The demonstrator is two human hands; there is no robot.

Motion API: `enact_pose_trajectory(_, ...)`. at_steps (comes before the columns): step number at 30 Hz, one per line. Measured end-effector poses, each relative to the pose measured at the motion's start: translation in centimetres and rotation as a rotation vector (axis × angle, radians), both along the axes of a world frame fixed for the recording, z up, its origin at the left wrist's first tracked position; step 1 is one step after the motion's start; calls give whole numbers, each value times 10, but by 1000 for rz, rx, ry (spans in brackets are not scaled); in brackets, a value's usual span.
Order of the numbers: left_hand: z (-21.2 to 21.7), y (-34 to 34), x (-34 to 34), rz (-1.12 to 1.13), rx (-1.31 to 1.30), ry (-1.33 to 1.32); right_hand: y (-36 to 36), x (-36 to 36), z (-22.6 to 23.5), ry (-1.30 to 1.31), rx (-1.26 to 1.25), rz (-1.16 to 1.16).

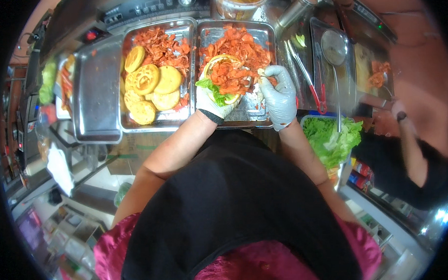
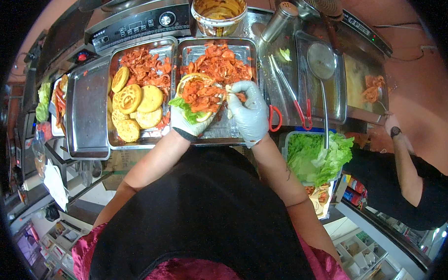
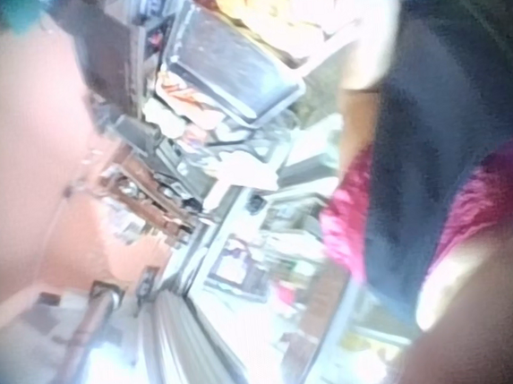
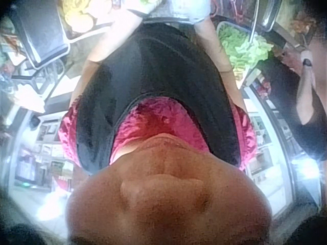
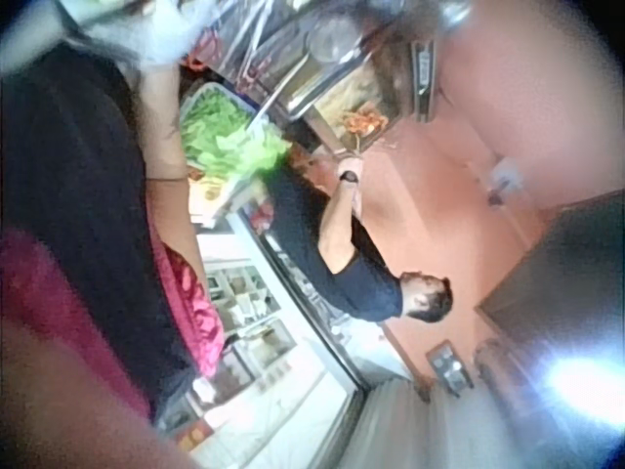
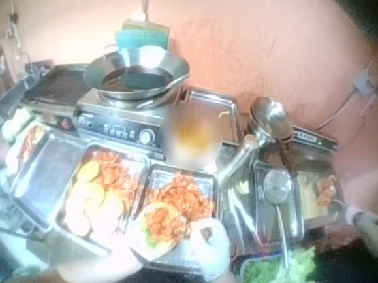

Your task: The person assembles tacos by spreading sauce on tortillas, adding shredded meat and lettuce, and placing them into a tray. The person repeats this process multiple times, handling tortillas, meat, lettuce, and sauce.

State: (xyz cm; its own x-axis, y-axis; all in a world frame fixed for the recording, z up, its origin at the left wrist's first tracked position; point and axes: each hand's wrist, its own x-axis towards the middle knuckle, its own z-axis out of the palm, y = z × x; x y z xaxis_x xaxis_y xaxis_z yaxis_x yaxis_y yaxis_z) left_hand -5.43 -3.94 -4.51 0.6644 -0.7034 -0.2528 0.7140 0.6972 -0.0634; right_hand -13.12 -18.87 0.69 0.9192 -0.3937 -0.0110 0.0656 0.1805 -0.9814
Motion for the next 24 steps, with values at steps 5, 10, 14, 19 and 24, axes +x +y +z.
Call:
enact_pose_trajectory(5, -13, 4, 2, 30, -36, -23, -10, 0, -7, -6, -660, -44)
enact_pose_trajectory(10, -11, 5, 3, 49, -41, -48, 14, -3, 26, -69, -1027, 217)
enact_pose_trajectory(14, -13, 5, 2, 54, -30, -69, 20, 1, 14, -186, -1096, 183)
enact_pose_trajectory(19, -6, 6, 0, 84, -63, -2, 13, -10, 25, -305, -792, 68)
enact_pose_trajectory(24, -11, 5, -2, 39, -276, -142, 22, -11, 12, -190, -722, 110)
